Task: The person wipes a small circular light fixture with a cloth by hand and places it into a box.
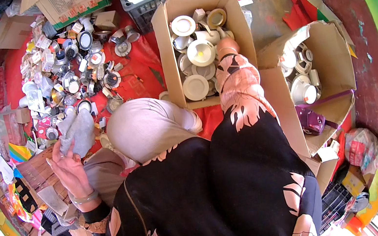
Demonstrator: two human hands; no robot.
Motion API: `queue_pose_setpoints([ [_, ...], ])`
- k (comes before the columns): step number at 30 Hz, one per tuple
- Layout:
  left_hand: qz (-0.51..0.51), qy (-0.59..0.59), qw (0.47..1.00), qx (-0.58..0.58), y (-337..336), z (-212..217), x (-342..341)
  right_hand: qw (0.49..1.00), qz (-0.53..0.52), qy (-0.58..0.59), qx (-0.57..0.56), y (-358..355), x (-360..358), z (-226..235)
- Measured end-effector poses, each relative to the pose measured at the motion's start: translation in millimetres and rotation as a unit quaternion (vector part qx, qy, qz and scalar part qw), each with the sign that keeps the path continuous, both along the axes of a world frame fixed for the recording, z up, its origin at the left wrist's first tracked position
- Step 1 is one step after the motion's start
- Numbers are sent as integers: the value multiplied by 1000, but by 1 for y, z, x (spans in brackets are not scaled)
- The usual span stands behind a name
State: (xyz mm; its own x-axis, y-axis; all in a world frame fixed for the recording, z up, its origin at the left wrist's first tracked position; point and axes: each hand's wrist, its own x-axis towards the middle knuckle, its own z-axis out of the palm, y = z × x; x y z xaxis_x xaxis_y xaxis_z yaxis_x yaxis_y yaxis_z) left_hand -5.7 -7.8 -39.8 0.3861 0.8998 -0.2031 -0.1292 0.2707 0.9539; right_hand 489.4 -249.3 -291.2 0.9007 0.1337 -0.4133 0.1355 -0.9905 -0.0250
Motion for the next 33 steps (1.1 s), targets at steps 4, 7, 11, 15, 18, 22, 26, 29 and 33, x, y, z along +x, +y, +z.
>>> queue_pose_setpoints([
  [4, -17, 15, 1000, 7, 5, -1, -3, 984, 85, -43, 148, -12, -21, 26],
  [7, 5, 16, 1000, 9, 1, 0, 5, 979, 117, -48, 162, -20, -22, 24],
  [11, -16, 9, 1000, 13, 3, -3, 8, 996, 74, 12, 44, -23, 0, -10],
  [15, -34, 3, 999, 3, 6, -6, 5, 990, 26, 107, -93, -31, 29, -64],
  [18, -37, -9, 999, 5, 10, -5, 5, 996, 54, 61, -47, -25, 2, -20],
  [22, -33, 4, 999, 19, 3, -5, 1, 973, 226, -24, 23, 1, -73, 53],
  [26, -21, 9, 1000, 18, 6, -2, 1, 927, 357, -114, 14, -1, -101, 6],
  [29, -11, -1, 1000, 16, 5, -6, -8, 903, 410, -123, -31, -3, -99, 2],
  [33, -20, 8, 999, 28, 5, -3, -8, 913, 383, -134, 30, -17, -81, 29],
])
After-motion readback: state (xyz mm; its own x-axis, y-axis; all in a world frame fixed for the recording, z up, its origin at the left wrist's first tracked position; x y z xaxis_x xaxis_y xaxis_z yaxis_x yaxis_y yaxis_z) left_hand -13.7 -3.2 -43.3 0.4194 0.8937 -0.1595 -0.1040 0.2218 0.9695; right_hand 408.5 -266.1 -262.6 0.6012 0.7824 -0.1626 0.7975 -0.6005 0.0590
